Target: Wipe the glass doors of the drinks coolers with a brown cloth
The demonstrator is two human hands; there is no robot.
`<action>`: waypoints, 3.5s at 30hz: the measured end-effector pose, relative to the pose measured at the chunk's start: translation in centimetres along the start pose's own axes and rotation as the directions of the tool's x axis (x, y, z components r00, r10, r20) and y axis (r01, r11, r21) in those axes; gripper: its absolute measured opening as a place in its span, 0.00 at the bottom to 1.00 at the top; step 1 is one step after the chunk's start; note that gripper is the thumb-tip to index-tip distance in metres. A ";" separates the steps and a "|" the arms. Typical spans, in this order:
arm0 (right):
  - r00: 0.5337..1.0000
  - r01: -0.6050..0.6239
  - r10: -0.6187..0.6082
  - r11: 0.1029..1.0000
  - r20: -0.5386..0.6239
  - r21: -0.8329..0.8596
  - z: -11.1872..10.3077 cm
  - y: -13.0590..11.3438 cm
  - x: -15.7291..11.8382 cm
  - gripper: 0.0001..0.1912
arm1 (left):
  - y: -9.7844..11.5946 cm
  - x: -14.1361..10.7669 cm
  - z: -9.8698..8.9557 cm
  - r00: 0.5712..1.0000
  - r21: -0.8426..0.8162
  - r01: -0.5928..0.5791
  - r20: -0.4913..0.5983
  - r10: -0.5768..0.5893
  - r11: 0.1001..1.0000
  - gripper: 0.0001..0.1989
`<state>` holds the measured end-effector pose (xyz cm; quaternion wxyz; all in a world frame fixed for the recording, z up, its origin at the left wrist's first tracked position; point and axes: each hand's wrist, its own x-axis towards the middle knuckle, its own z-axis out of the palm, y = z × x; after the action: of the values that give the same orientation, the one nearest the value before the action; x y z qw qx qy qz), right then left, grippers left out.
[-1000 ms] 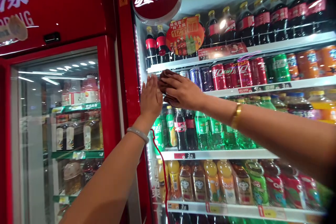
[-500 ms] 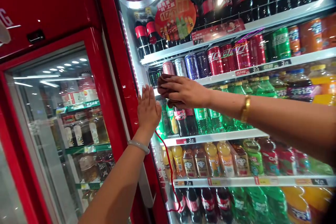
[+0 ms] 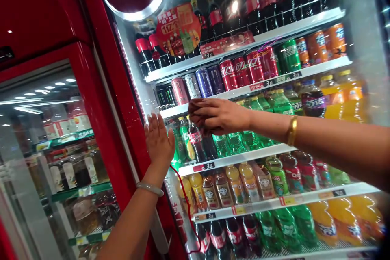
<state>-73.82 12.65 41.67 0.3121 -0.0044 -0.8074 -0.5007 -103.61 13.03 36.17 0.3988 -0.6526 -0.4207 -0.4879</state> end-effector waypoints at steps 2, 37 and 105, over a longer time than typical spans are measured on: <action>0.997 -0.079 0.079 0.997 -0.024 -0.019 -1.0 1.0 -0.8 0.16 | 2.0 -0.1 0.6 0.999 -0.014 0.033 -0.002 -0.033 0.999 0.36; 0.961 -0.271 0.255 0.941 -0.103 -0.202 1.8 -5.4 -1.2 0.09 | 7.2 -0.4 1.9 0.993 0.001 -0.099 0.072 0.099 0.995 0.32; 0.824 -0.564 0.477 0.737 -0.306 -0.371 -7.7 3.1 -13.0 0.12 | 24.6 5.9 6.8 0.989 -0.201 -0.142 0.006 0.147 0.969 0.35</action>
<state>-58.53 11.95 39.89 0.5062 -0.2544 -0.6027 -0.5620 -77.46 12.21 37.81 0.3611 -0.7234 -0.3249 -0.4907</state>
